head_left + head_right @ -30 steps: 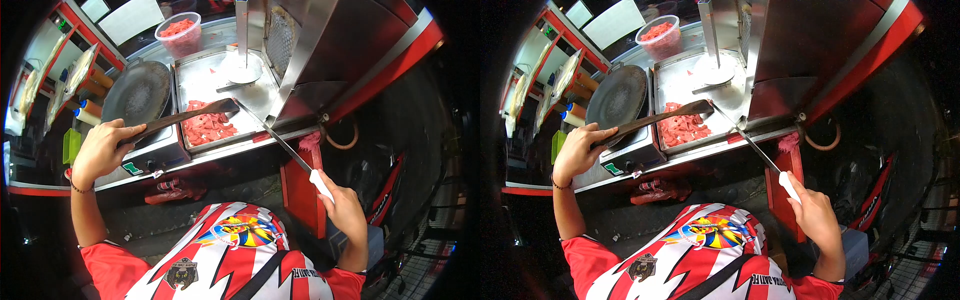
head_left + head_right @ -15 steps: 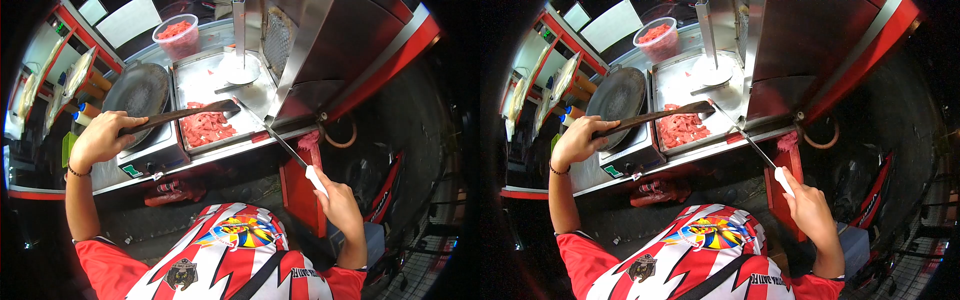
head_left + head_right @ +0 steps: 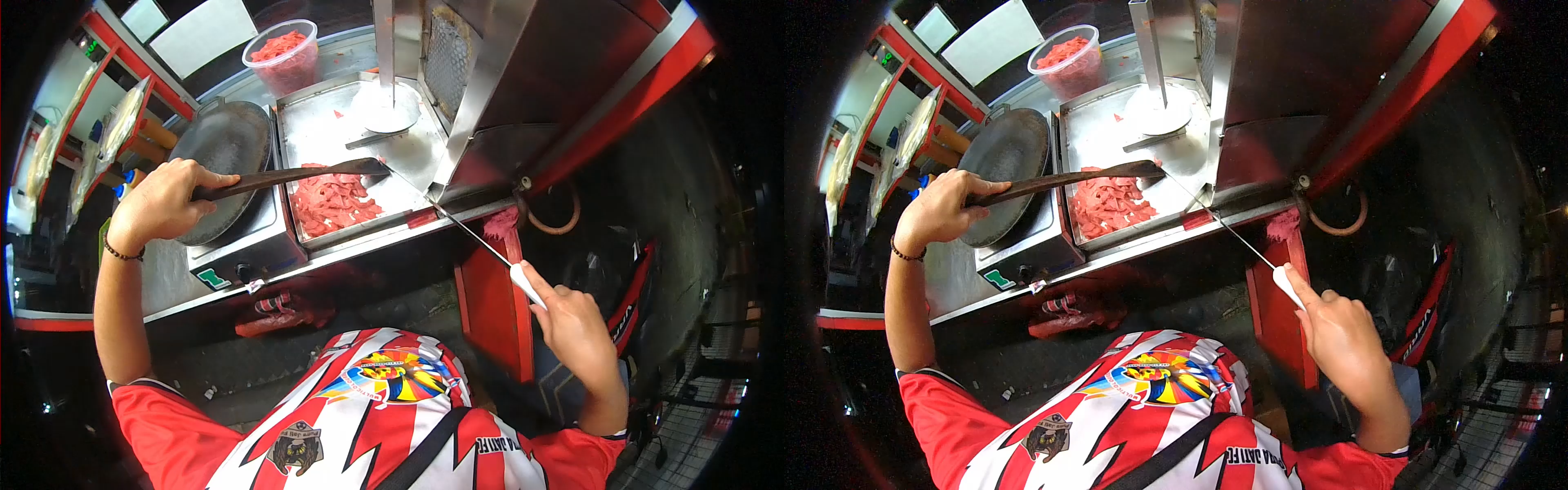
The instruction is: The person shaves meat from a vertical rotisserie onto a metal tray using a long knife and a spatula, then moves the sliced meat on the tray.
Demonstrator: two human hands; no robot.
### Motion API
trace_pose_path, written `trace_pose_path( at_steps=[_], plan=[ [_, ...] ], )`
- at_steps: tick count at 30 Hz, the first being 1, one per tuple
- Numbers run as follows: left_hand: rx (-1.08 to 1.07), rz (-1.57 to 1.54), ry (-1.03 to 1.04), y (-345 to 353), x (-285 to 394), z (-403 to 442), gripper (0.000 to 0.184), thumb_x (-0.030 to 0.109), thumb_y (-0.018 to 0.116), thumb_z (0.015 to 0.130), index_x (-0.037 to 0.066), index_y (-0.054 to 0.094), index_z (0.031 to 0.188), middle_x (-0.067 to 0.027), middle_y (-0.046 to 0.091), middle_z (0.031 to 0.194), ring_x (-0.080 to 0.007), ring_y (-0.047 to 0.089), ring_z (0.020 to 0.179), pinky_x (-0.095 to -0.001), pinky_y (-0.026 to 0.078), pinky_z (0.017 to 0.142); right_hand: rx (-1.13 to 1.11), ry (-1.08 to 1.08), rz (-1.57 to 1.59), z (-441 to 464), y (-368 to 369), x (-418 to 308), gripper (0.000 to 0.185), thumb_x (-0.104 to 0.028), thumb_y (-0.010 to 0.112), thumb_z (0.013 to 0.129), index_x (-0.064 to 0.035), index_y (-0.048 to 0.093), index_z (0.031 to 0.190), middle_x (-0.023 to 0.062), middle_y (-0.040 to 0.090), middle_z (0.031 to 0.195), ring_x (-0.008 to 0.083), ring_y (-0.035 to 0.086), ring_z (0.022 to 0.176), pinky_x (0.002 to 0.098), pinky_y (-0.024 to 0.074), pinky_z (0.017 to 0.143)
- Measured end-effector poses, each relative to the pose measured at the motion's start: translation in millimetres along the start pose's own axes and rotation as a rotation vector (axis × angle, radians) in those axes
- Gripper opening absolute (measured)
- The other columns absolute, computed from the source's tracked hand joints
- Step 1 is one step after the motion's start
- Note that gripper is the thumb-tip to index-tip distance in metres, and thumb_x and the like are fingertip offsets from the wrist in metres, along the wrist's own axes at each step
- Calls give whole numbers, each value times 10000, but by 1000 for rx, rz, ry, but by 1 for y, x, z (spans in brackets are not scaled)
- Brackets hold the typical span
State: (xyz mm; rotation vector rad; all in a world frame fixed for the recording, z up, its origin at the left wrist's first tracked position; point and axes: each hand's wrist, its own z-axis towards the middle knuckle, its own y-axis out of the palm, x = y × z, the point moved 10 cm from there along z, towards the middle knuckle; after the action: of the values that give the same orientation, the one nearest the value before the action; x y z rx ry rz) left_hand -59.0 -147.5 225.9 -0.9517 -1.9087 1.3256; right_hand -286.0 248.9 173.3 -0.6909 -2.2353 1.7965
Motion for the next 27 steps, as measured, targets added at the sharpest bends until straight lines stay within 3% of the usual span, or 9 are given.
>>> trace_pose_path(
  at_steps=[8, 11, 15, 16, 20, 27],
  plan=[
    [131, 66, 177, -15, 2, -10, 548, 38, 788, 762, 118, 754, 1303, -185, 753, 1088, -394, 682, 977, -462, 519, 904, -26, 31, -84, -10, -42, 2, 592, -128, 655, 984, -117, 504, 1556, 235, 691, 845, 418, 694, 734, 507, 556, 702],
    [71, -66, 30, -21, -31, -22, 546, 54, 781, 807, 174, 745, 1339, -149, 727, 1107, -351, 628, 1066, -428, 488, 986, 42, 22, -6, -17, -44, 6, 618, -110, 671, 971, -121, 497, 1563, 231, 687, 845, 415, 687, 731, 507, 543, 695],
    [110, -3, 28, -40, -22, -35, 560, 10, 789, 740, 55, 742, 1296, -213, 738, 1090, -385, 699, 996, -432, 528, 910, 97, 6, 70, -15, -41, 7, 628, -107, 676, 967, -122, 492, 1567, 227, 682, 842, 413, 680, 725, 507, 537, 687],
    [160, 25, 98, -40, -22, -36, 560, 6, 787, 741, 67, 745, 1296, -203, 738, 1053, -387, 695, 966, -438, 529, 896, 107, -2, 89, -13, -39, 7, 624, -110, 673, 969, -121, 493, 1567, 227, 681, 841, 413, 678, 723, 507, 537, 686],
    [47, -23, 40, -19, -25, -21, 547, 65, 790, 794, 170, 751, 1330, -128, 746, 1148, -341, 632, 1040, -425, 482, 974, 103, -28, 83, -4, -22, 9, 608, -117, 663, 979, -123, 495, 1563, 233, 683, 847, 423, 677, 725, 514, 537, 682],
    [32, 18, 14, -18, -3, -14, 519, 101, 792, 811, 191, 759, 1321, -128, 758, 1104, -338, 644, 1044, -426, 497, 950, 53, -30, 109, 9, -7, 5, 597, -125, 652, 990, -143, 489, 1563, 246, 691, 866, 438, 685, 744, 540, 549, 706]
  ],
)
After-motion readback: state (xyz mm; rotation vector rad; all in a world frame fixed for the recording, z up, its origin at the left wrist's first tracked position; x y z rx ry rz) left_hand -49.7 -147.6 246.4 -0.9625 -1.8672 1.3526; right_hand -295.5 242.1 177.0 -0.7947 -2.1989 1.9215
